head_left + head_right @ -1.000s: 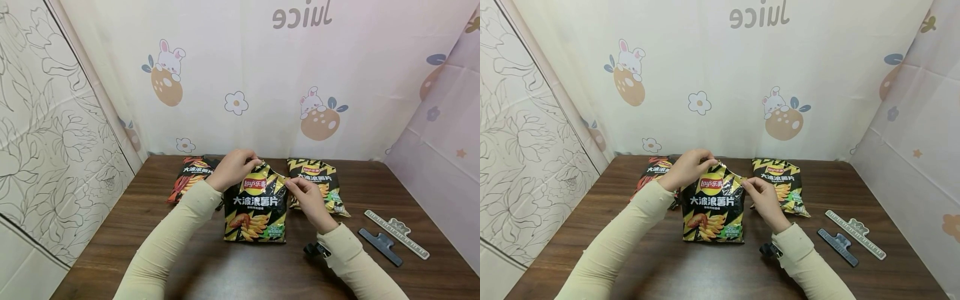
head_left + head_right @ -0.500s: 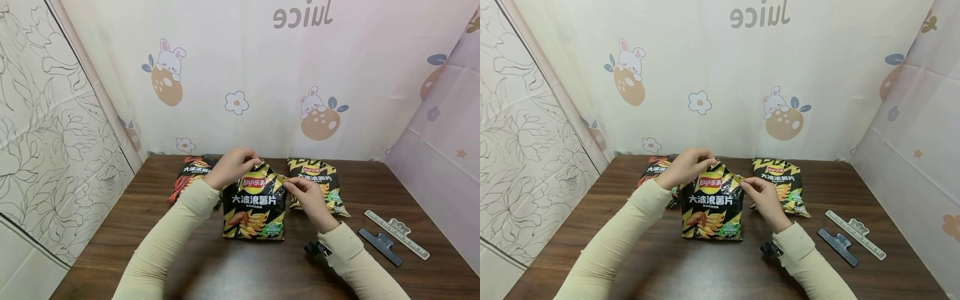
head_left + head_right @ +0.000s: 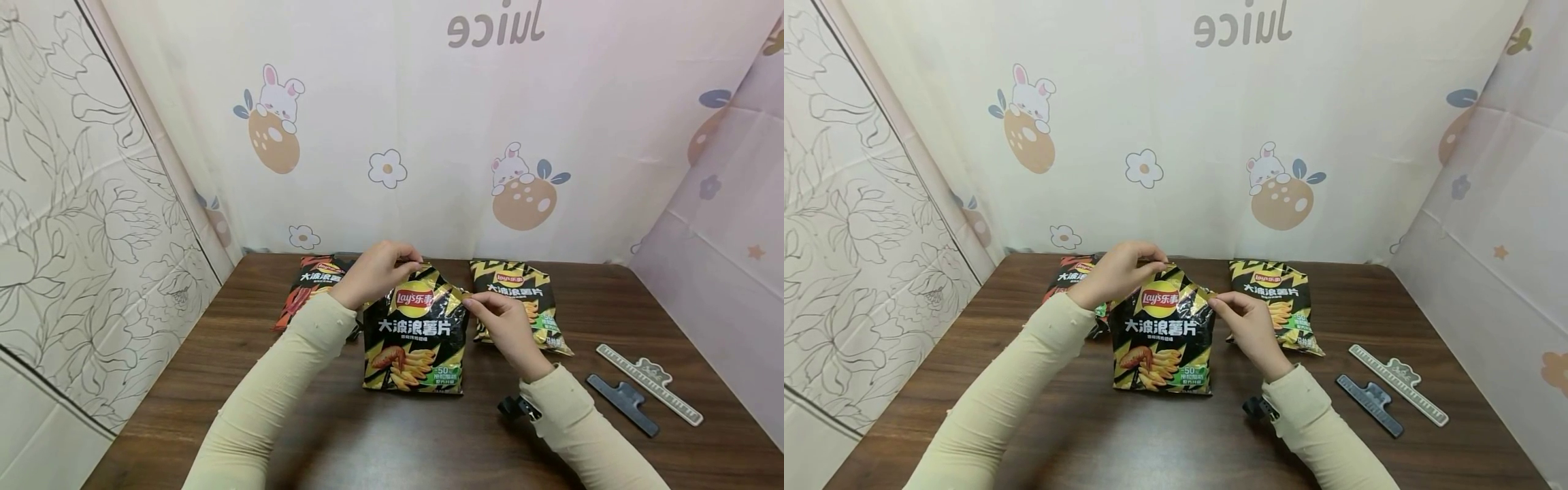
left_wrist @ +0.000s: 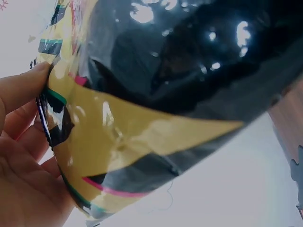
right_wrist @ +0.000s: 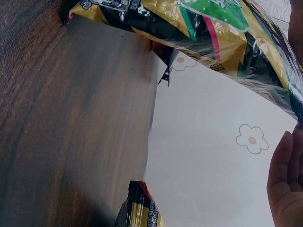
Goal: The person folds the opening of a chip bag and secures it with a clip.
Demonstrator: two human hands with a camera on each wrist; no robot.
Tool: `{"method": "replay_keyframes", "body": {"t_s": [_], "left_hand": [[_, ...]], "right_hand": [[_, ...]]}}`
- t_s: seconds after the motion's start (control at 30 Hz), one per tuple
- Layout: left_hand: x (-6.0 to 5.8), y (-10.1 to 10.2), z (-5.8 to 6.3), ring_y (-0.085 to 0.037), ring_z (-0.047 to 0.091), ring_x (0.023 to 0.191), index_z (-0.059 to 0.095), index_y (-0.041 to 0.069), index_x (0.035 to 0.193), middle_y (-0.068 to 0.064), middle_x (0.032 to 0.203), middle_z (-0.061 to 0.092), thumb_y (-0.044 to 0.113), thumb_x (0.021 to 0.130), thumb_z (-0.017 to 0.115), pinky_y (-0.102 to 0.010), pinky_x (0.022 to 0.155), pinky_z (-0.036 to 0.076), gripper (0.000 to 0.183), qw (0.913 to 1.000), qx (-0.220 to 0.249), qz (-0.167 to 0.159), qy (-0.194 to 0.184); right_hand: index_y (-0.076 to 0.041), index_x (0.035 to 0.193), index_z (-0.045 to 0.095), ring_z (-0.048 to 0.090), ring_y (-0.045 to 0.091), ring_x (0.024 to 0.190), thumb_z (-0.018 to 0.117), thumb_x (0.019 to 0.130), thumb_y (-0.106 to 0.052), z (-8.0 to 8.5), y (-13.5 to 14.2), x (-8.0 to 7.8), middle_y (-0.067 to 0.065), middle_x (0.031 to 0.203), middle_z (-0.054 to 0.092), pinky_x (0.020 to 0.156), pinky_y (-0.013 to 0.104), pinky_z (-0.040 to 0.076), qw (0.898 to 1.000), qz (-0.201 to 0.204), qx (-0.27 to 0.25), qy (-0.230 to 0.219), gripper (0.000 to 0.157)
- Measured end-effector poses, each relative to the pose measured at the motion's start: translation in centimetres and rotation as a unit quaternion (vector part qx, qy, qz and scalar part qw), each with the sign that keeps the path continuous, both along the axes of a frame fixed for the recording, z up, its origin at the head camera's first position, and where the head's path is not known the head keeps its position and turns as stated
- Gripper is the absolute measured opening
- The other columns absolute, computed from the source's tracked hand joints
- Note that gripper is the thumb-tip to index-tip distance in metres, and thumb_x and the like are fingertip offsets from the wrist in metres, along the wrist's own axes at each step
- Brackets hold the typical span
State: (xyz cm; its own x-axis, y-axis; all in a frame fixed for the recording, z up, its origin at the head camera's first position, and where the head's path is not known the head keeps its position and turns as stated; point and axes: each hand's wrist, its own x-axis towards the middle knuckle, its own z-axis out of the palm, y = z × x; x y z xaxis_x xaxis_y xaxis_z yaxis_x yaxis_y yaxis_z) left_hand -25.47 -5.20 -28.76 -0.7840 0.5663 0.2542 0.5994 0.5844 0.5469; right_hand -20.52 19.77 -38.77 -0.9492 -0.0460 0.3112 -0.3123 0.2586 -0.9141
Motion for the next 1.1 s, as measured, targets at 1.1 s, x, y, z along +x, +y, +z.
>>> {"method": "replay_keyframes", "body": {"t_s": [1.1], "left_hand": [[0.2,-0.2,0.0,-0.013,0.066,0.090,0.075,0.011,0.109,-0.004,0.114,0.072,0.010,0.099,0.058,-0.028,0.077,0.051,0.020,0.9997,-0.008,0.007,0.022]], "right_hand": [[0.006,0.097,0.074,0.056,0.002,0.060,0.067,0.091,-0.002,2.1,-1.1,1.9,0.007,0.081,0.071,0.054,0.023,0.045,0.999,-0.009,0.004,0.047,0.012]]}}
